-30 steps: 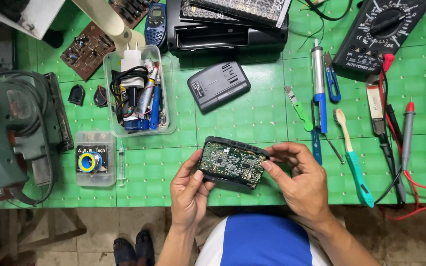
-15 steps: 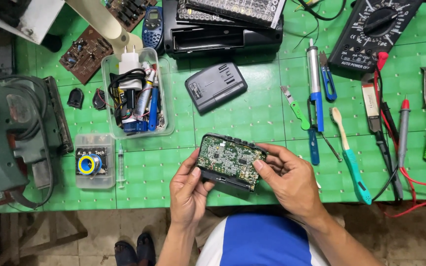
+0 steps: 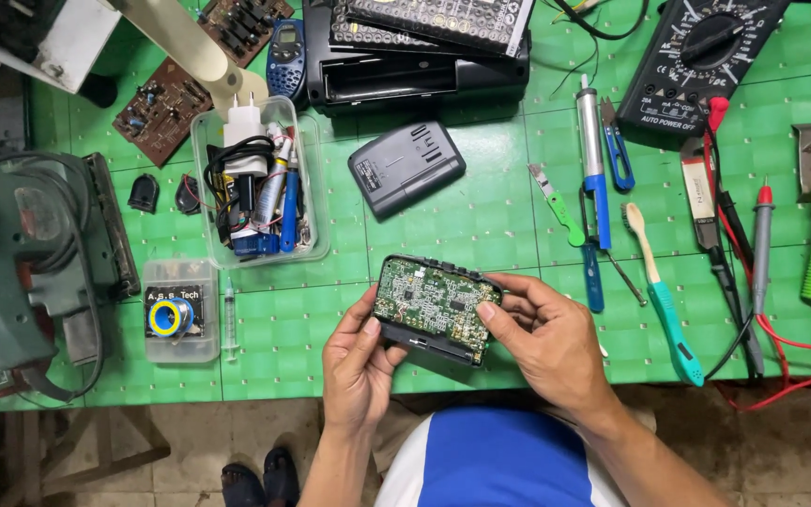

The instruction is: Cleaning and inspecting the internal circuit board and mechanical components of a portable electronic device on a workbench.

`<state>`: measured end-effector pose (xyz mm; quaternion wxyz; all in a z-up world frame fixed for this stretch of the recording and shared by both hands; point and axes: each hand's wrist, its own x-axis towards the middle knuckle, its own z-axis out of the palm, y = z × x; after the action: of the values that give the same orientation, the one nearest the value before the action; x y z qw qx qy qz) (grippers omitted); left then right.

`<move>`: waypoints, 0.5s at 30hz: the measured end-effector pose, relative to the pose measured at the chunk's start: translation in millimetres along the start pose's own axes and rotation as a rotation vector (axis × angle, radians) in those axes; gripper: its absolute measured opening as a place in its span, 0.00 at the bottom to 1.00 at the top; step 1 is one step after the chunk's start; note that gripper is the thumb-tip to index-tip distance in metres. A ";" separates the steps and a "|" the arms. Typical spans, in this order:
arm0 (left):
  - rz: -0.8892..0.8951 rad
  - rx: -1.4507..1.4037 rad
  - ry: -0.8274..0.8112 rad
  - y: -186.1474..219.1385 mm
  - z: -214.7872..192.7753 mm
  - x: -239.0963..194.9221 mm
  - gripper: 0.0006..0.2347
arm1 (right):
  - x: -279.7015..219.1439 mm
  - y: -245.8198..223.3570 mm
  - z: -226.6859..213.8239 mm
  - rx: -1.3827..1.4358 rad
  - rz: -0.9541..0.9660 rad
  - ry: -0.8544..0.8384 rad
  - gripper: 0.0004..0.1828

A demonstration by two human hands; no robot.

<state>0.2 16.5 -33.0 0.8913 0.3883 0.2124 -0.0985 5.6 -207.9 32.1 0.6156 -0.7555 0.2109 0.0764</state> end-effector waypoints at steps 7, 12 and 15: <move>-0.006 -0.009 0.024 -1.4 -1.4 0.3 0.22 | 8.2 1.5 -5.4 -0.052 -0.007 -0.064 0.22; -0.005 -0.002 0.025 1.5 7.7 -0.9 0.22 | 19.3 8.6 -8.7 0.044 0.089 -0.113 0.22; 0.028 -0.043 0.033 -22.4 -26.7 11.2 0.18 | 22.2 25.0 -8.0 0.316 0.042 -0.112 0.23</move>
<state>-5.5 20.8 -68.9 0.8971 0.3736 0.2239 -0.0747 14.1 -224.5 3.2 0.7359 -0.6391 0.2016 0.0971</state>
